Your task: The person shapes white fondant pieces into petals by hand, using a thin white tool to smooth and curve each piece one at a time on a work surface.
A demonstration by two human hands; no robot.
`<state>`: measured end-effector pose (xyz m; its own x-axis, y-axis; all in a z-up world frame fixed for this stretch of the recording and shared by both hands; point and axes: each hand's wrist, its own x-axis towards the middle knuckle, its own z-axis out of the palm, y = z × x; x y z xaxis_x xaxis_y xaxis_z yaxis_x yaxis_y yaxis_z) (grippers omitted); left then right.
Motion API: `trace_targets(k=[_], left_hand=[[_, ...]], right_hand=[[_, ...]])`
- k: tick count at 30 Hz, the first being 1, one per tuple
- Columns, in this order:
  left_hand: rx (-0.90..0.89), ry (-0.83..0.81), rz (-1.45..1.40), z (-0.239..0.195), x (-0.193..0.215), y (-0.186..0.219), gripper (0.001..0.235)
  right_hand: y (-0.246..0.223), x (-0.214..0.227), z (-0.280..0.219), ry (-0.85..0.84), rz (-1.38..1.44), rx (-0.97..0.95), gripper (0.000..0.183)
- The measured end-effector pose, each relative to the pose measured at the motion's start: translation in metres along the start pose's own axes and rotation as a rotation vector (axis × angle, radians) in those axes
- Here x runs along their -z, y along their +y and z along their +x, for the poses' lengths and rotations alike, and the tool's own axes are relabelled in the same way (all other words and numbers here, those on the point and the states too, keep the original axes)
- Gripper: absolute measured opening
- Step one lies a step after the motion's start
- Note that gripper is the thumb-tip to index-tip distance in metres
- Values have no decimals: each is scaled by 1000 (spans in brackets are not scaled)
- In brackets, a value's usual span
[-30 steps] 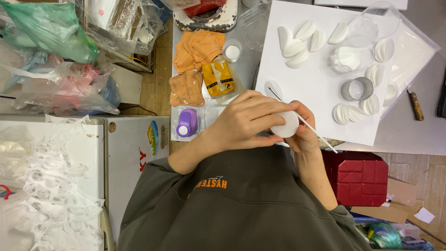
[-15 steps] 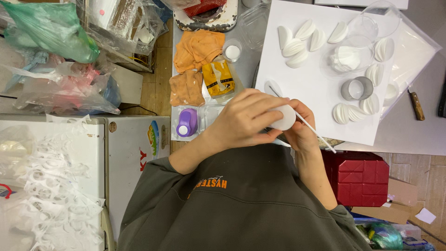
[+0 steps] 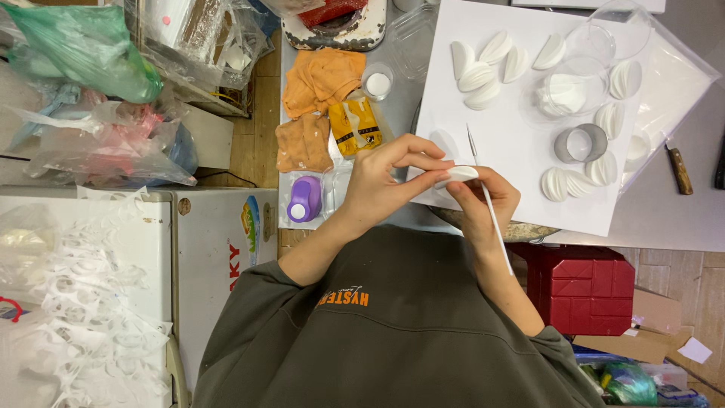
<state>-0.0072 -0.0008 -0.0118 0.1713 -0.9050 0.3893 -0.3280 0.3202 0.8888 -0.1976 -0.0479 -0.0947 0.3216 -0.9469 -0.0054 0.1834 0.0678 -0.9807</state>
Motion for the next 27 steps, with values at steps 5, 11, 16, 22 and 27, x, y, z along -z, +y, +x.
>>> trace_targets(k=[5, 11, 16, 22, 27], left_hand=[[103, 12, -5, 0, 0, 3, 21], [-27, 76, 117, -1, -6, 3, 18], [-116, 135, 214, -3, -10, 4, 17], [-104, 25, 214, -1, -3, 3, 23], [-352, -299, 132, 17, 24, -2, 60]], right_hand=[[0, -2, 2, 7, 95, -35, 16], [0, -5, 6, -43, 252, -30, 20], [5, -5, 5, -23, 245, -23, 18], [5, 4, 8, -34, 240, -72, 15], [-20, 7, 10, -227, 283, -203, 12]])
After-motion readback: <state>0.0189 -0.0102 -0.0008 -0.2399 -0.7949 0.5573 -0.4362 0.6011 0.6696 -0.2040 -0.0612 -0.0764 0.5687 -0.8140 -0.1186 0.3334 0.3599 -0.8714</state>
